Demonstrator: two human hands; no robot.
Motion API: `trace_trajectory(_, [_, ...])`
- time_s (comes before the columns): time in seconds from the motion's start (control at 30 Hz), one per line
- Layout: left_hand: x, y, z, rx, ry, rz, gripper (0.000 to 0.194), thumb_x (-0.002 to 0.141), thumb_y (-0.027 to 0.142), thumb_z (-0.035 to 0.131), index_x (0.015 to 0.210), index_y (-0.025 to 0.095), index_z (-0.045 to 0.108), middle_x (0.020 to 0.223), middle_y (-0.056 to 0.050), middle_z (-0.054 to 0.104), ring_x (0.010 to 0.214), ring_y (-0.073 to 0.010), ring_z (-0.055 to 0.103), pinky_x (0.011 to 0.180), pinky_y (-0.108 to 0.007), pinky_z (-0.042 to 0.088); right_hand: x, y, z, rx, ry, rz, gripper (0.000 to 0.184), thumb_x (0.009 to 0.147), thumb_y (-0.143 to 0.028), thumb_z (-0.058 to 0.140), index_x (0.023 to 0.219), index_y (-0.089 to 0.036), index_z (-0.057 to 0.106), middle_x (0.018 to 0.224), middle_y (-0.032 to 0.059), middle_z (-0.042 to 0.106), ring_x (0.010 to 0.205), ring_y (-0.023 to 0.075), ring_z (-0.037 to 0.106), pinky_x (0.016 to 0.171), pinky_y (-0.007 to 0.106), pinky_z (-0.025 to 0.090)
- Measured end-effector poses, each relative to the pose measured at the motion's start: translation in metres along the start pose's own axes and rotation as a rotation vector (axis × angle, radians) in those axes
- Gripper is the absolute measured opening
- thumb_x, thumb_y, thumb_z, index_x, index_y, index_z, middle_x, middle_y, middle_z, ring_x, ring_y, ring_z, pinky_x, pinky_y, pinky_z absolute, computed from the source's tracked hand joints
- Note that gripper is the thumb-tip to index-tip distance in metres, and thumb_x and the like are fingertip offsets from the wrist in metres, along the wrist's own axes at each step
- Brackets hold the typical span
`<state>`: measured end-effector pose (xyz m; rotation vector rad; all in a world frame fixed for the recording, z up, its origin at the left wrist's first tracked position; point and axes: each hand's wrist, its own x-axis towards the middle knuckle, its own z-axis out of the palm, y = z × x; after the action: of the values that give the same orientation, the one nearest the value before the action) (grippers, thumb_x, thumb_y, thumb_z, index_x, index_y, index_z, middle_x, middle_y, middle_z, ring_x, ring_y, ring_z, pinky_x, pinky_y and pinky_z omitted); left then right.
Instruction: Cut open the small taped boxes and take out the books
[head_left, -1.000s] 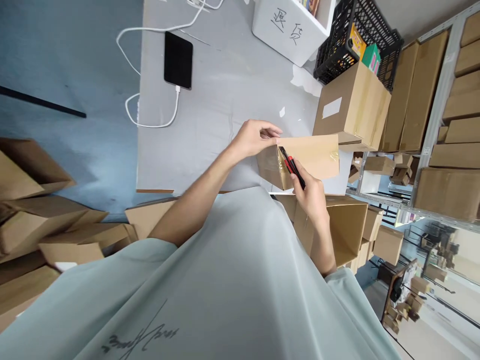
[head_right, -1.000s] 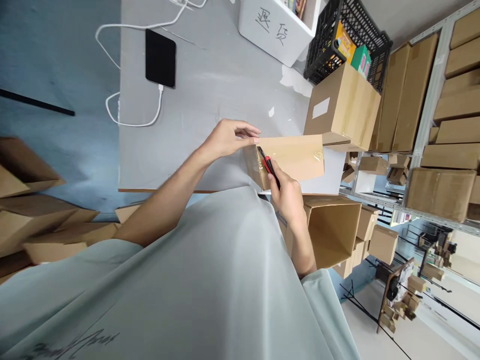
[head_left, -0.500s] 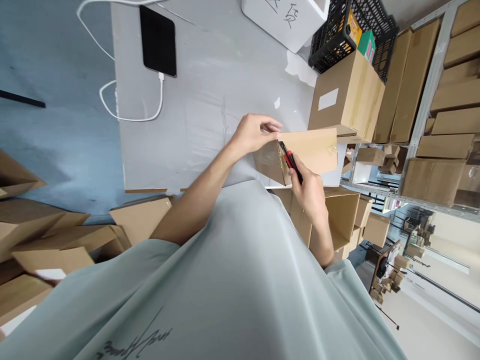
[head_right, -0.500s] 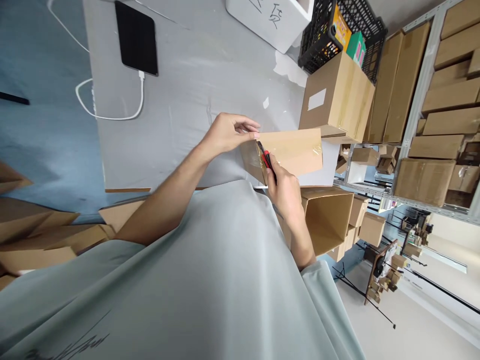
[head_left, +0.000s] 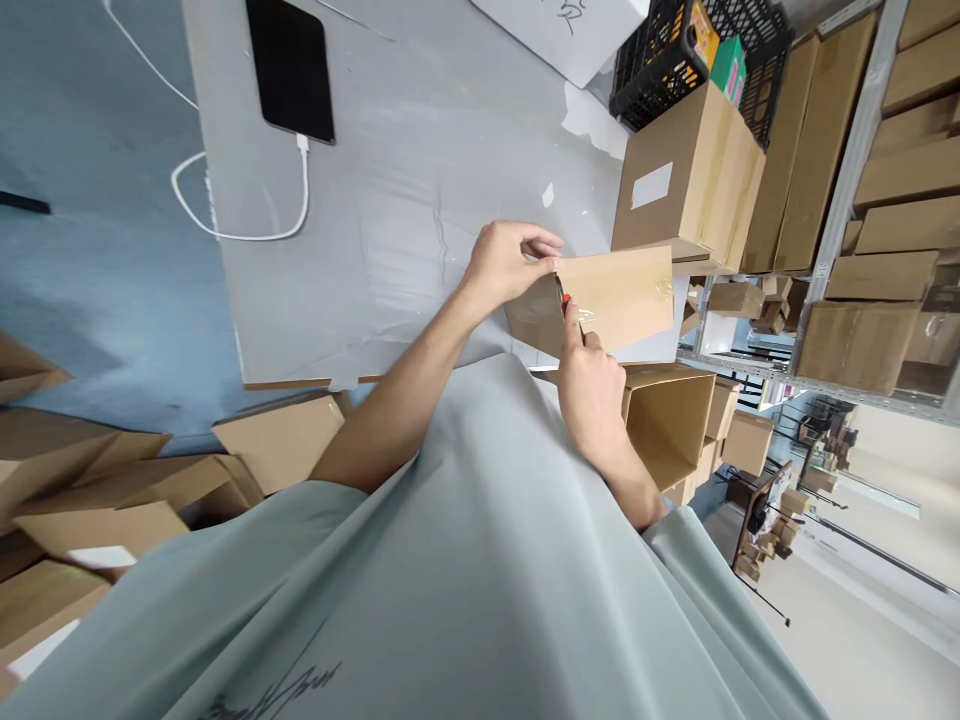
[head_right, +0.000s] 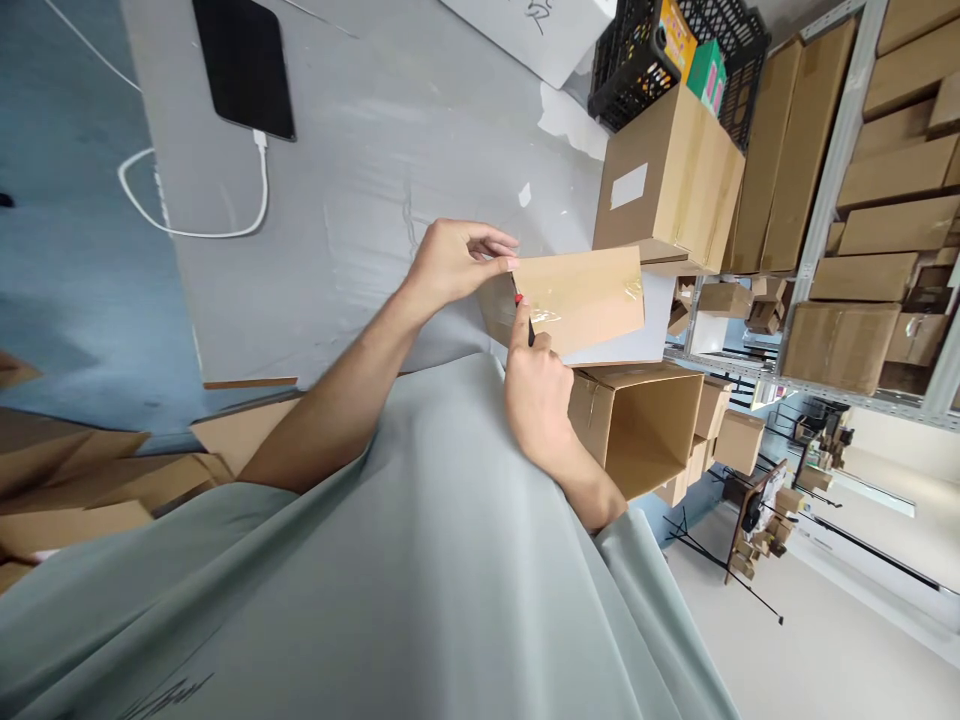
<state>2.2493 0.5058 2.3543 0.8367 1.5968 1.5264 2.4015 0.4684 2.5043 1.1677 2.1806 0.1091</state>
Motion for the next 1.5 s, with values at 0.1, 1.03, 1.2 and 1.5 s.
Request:
trace_trajectory(0.1, [-0.003, 0.001, 0.003, 0.019, 0.037, -0.002, 0.021, 0.087, 0.021, 0.087, 0.108, 0.026, 0.089, 0.106, -0.003, 0.089, 0.106, -0.0275, 0.084, 0.110, -0.046, 0.066, -0.004, 0.006, -0.004, -0.034, -0.058, -0.013, 0.078, 0.112, -0.008, 0.046, 0.187, -0.021, 0.027, 0.118, 0.0178, 0.081, 0.092, 0.0245, 0.085, 0.080, 0.032, 0.068])
trace_trajectory(1.03, [-0.040, -0.003, 0.024, 0.091, 0.136, -0.040, 0.024, 0.098, 0.040, 0.084, 0.119, 0.027, 0.084, 0.123, -0.006, 0.086, 0.123, -0.0283, 0.081, 0.110, -0.040, 0.067, -0.046, 0.072, 0.030, -0.031, -0.212, -0.130, 0.077, 0.114, -0.010, 0.046, 0.187, -0.029, 0.028, 0.110, 0.0127, 0.079, 0.082, 0.0234, 0.081, 0.073, 0.032, 0.066])
trace_trajectory(1.2, [-0.043, -0.005, 0.027, 0.147, 0.156, -0.050, 0.039, 0.100, 0.057, 0.085, 0.127, 0.028, 0.081, 0.128, -0.007, 0.084, 0.131, -0.0294, 0.078, 0.109, -0.039, 0.066, -0.033, 0.089, 0.039, 0.016, -0.173, -0.220, 0.075, 0.114, -0.012, 0.047, 0.186, -0.028, 0.033, 0.113, 0.0138, 0.080, 0.085, 0.0254, 0.080, 0.074, 0.032, 0.063])
trace_trajectory(1.5, [-0.063, 0.006, 0.047, 0.258, 0.291, -0.088, 0.053, 0.103, 0.068, 0.078, 0.141, 0.032, 0.074, 0.146, -0.009, 0.076, 0.145, -0.0334, 0.071, 0.113, -0.043, 0.062, -0.012, 0.159, 0.070, 0.421, 0.230, -0.349, 0.062, 0.117, -0.028, 0.044, 0.178, -0.030, 0.050, 0.103, 0.0099, 0.081, 0.081, 0.0262, 0.077, 0.074, 0.033, 0.059])
